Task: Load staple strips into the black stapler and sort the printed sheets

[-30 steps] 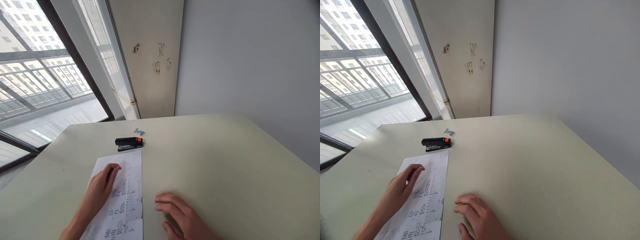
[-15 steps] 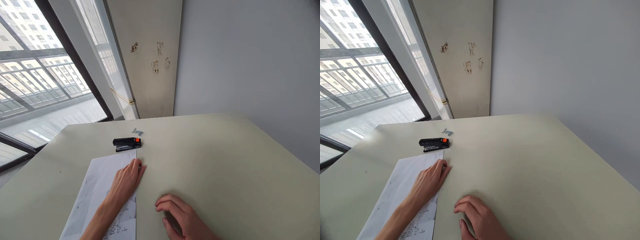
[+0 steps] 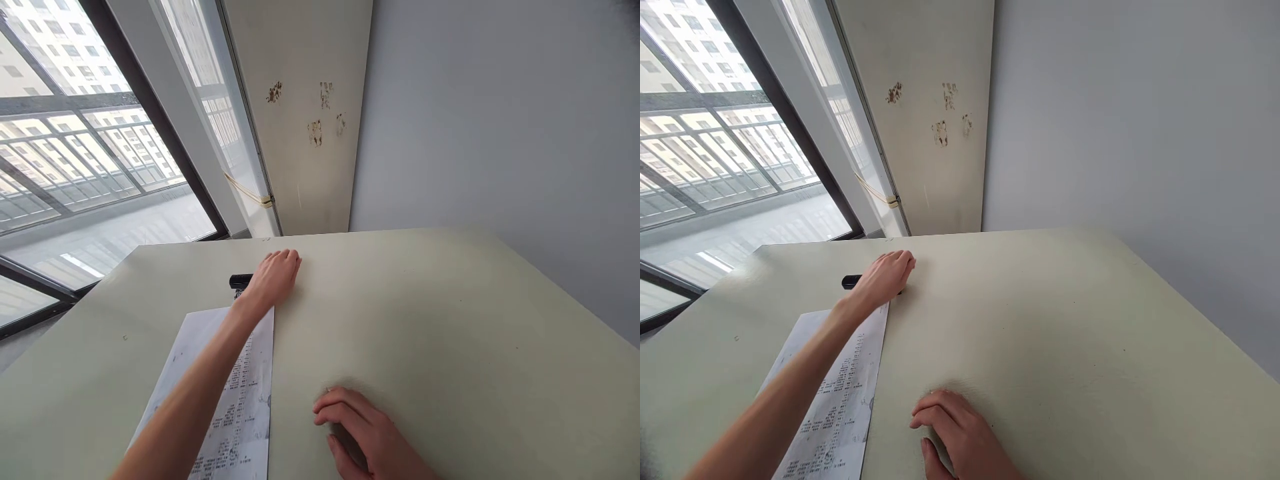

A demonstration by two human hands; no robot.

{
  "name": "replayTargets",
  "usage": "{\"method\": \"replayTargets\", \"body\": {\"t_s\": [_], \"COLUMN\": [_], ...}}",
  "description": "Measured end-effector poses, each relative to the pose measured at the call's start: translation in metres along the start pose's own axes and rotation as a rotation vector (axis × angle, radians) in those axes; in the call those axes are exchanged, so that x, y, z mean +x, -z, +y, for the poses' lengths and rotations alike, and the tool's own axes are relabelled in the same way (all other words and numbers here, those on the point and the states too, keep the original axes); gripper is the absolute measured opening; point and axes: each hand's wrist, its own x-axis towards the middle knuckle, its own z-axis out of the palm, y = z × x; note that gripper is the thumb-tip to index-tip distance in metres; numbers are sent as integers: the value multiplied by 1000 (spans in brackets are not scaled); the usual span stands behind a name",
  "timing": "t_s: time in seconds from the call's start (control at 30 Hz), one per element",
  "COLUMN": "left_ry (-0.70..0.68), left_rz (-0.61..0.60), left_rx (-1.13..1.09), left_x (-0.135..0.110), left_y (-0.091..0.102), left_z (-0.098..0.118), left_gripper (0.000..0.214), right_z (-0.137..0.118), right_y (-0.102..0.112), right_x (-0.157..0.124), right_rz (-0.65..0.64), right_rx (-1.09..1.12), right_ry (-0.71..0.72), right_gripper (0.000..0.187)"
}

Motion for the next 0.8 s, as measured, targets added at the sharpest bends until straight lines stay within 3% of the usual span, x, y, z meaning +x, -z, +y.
{"method": "replayTargets", "body": {"t_s": [0.07,0.1,0.2,0.27,0.37,0.53,0.67,0.8], "left_ry": [-31,-42,-53,-43,-22,9,67,81], "left_rz": [-49,-66,-64,-34,-12,-155,-223,-194], "left_rx": [6,8,13,7,-30,-93,-79,-68], "left_x": [22,29,32,26,11,-20,-38,-44], "left_y": [-5,-8,-15,-15,-4,20,26,27], "left_z": [-12,-17,-25,-29,-41,-82,-108,-106], "left_gripper": [24,31,33,27,39,60,46,41], "right_z": [0,0,0,1,2,1,-1,-1], "right_y": [0,0,-1,-2,-2,-1,1,0], "right_x": [0,1,1,0,-2,-1,0,0], "right_rz": [7,11,10,1,-9,-13,3,3], "right_rx": [4,7,13,13,12,19,29,42], "right_ry": [6,10,10,8,7,-7,-10,-8], "right_gripper": [39,38,37,38,39,38,38,39]}}
